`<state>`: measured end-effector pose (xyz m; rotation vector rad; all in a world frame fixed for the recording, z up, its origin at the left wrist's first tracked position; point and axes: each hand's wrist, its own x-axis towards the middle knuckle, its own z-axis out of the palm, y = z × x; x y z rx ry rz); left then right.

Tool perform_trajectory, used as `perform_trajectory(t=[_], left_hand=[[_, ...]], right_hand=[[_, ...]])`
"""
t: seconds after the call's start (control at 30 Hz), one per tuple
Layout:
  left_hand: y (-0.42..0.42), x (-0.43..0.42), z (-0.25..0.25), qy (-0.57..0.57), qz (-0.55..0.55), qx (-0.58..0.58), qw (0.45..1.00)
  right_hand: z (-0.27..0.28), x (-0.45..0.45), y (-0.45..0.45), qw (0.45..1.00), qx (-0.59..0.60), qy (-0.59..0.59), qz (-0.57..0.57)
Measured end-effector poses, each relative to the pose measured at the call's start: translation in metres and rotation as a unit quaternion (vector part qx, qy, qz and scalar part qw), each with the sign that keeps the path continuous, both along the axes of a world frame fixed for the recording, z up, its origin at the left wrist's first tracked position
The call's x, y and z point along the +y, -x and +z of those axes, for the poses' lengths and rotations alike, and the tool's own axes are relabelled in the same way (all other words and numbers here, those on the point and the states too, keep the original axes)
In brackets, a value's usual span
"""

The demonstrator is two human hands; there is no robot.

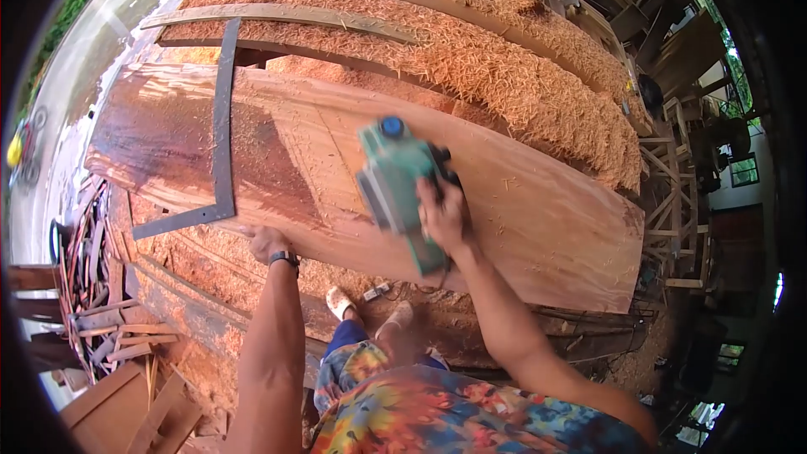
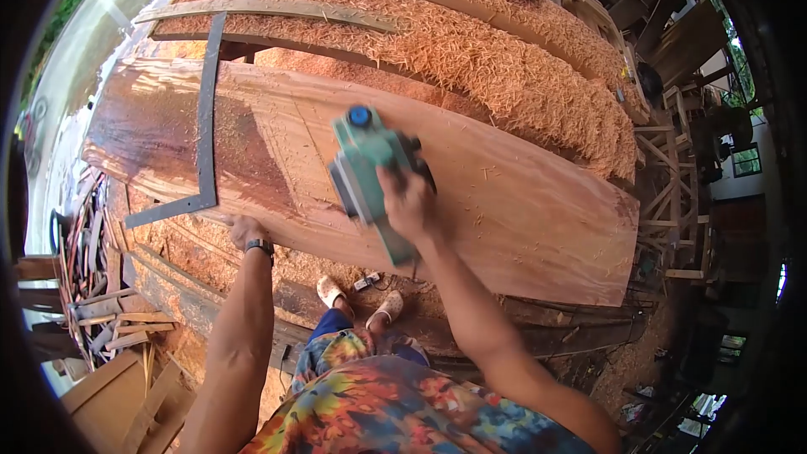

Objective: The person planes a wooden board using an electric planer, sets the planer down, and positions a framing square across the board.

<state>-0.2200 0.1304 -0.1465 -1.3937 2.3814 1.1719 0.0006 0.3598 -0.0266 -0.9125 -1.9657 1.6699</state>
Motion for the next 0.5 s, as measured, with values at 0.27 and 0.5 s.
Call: perform_trajectory(t=[0.27,0.5], left_hand=[[0.008,-0.004,-0.013,-0.035,0.017,-0.023,0.999],[-0.004,0.004,0.018,-0.019,0.009,0.0,1.0]], right_hand=[[0.018,0.079,0.166,0.999,-0.026,0.039,0.002],[0.013,0.013,0.034,0.997,-0.004,0.074,0.012]])
